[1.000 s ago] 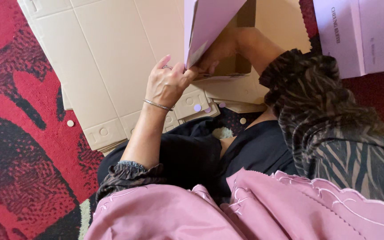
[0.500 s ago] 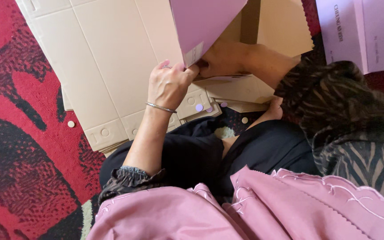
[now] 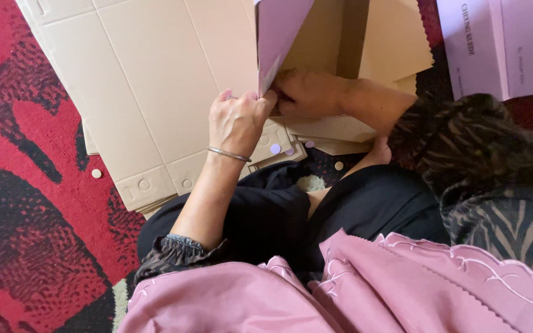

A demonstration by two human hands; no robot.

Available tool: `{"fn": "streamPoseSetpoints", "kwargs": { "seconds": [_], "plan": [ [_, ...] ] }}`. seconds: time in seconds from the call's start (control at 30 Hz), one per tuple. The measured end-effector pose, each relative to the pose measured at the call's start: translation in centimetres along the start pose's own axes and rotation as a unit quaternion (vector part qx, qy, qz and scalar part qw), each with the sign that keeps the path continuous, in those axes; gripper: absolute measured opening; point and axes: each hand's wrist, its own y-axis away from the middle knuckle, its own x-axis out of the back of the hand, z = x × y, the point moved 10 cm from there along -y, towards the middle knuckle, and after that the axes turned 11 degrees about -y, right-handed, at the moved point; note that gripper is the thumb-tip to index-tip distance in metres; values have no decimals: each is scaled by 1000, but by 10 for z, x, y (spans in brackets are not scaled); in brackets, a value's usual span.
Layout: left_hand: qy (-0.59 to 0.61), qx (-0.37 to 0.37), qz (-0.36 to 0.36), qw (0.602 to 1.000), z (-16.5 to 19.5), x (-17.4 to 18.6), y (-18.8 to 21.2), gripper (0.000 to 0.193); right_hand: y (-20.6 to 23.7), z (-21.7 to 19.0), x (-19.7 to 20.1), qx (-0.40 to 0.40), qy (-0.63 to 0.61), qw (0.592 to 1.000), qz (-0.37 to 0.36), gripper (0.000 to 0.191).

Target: The person sits on a patterned rug and assembles a flat-packed cardboard box by folding its sides and inserting a purple paper insert into the interior. The person then folds the top flaps to close the box.

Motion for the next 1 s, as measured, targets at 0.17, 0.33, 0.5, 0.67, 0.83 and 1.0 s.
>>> {"fn": "streamPoseSetpoints", "kwargs": {
  "seconds": [0.17, 0.33, 0.5, 0.67, 0.83, 1.0],
  "plan": [
    [17, 14, -33, 999, -8, -7, 0, 11, 5, -1, -5, 14, -38, 999, -15, 30],
    [12, -7, 0, 1000, 0, -1, 2, 13, 8, 13, 17, -62, -58, 996, 2, 33],
    [1, 2, 8, 1000, 5, -1, 4, 10, 32, 11, 15, -141, -211, 967, -20, 36],
    [28, 9, 31, 999, 4, 14, 1, 20, 55, -28, 25, -78, 1, 991, 112, 45],
    [87, 15, 14, 996, 4, 44, 0, 16, 79, -71, 44, 6, 184, 956, 229, 47],
    [110, 18, 6, 994, 8, 85, 5, 14, 114, -116, 44, 46, 253, 908, 330, 45]
  ]
}}
